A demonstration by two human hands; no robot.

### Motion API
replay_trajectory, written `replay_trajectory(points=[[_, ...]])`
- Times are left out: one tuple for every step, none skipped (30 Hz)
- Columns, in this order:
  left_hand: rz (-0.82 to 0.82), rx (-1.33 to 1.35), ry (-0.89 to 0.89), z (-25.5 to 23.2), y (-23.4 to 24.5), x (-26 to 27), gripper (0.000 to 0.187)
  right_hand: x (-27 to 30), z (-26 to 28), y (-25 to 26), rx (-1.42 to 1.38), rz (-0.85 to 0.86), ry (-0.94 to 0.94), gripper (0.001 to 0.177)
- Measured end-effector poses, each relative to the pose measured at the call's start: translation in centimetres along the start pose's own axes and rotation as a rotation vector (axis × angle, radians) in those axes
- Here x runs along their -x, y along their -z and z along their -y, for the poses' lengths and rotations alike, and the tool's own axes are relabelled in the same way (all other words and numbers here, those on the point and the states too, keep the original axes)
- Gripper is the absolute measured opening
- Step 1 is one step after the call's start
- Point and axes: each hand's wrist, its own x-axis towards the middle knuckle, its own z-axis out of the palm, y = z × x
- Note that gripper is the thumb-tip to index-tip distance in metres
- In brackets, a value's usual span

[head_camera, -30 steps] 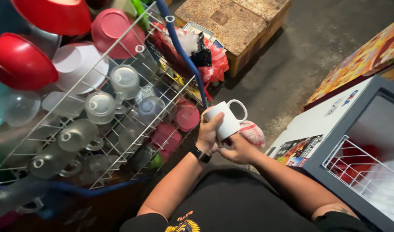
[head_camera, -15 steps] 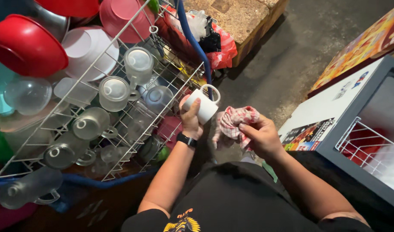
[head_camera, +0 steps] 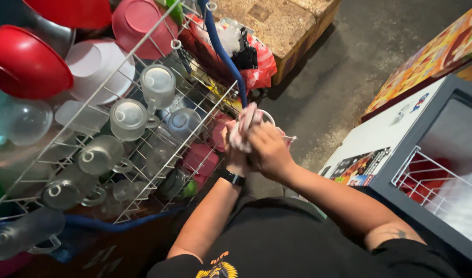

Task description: The person retrieves various plastic cups and plates from a freezer, wipes each item dry with a cloth, and places them on a dish rack. The sequence includes handling white, blue, orange, red, and brown items one at a time.

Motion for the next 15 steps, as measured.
replay_trajectory(points=[[0.076, 0.035, 0.027, -0.9, -0.2, 0.0, 0.062, 0.8, -0.2, 0.4, 0.02, 0.021, 0.071, 0.036], [0.152, 0.069, 0.055, -1.6, -0.6, 0.0, 0.069, 1.7, -0.6, 0.8, 0.04, 0.042, 0.141, 0.028], [0.034, -0.01, 0.058, -1.9, -1.2, 0.1, 0.07, 2.5, -1.3, 1.2, 0.018, 0.05, 0.19, 0.027], [-0.085, -0.088, 0.06, -2.2, -1.7, 0.2, 0.071, 3.3, -2.2, 1.5, -0.003, 0.058, 0.238, 0.027], [-0.203, -0.167, 0.058, -2.6, -2.3, 0.2, 0.072, 4.0, -3.2, 1.9, -0.025, 0.063, 0.288, 0.026], [-0.123, -0.08, 0.101, -3.0, -2.9, 0.2, 0.078, 4.9, -3.9, 2.4, -0.172, -0.016, 0.132, 0.024], [-0.043, 0.004, 0.144, -3.5, -3.3, 0.4, 0.084, 6.0, -4.5, 2.8, -0.321, -0.094, -0.029, 0.023], [0.037, 0.088, 0.186, -3.8, -3.8, 0.4, 0.089, 6.7, -5.4, 2.8, -0.469, -0.169, -0.191, 0.025], [0.104, 0.137, 0.199, -3.9, -4.2, 0.5, 0.092, 7.2, -6.4, 2.6, -0.689, -0.223, -0.443, 0.025], [0.17, 0.186, 0.212, -3.8, -4.6, 0.7, 0.095, 7.4, -7.6, 2.4, -0.905, -0.273, -0.701, 0.027], [0.238, 0.235, 0.226, -3.7, -5.1, 0.7, 0.098, 7.6, -8.7, 2.3, -1.116, -0.322, -0.962, 0.031], [0.263, 0.181, 0.22, -3.3, -5.6, 0.7, 0.1, 7.7, -9.6, 1.7, -1.316, -0.28, -0.922, 0.031], [0.287, 0.128, 0.219, -2.7, -6.2, 0.7, 0.102, 7.6, -10.2, 0.8, -1.512, -0.237, -0.879, 0.032], [0.311, 0.076, 0.219, -2.2, -6.7, 0.8, 0.104, 7.8, -10.6, 0.5, -1.706, -0.192, -0.826, 0.033], [0.232, 0.078, 0.278, -1.9, -7.1, 0.8, 0.101, 7.8, -11.0, 0.3, -1.639, -0.199, -0.84, 0.036]])
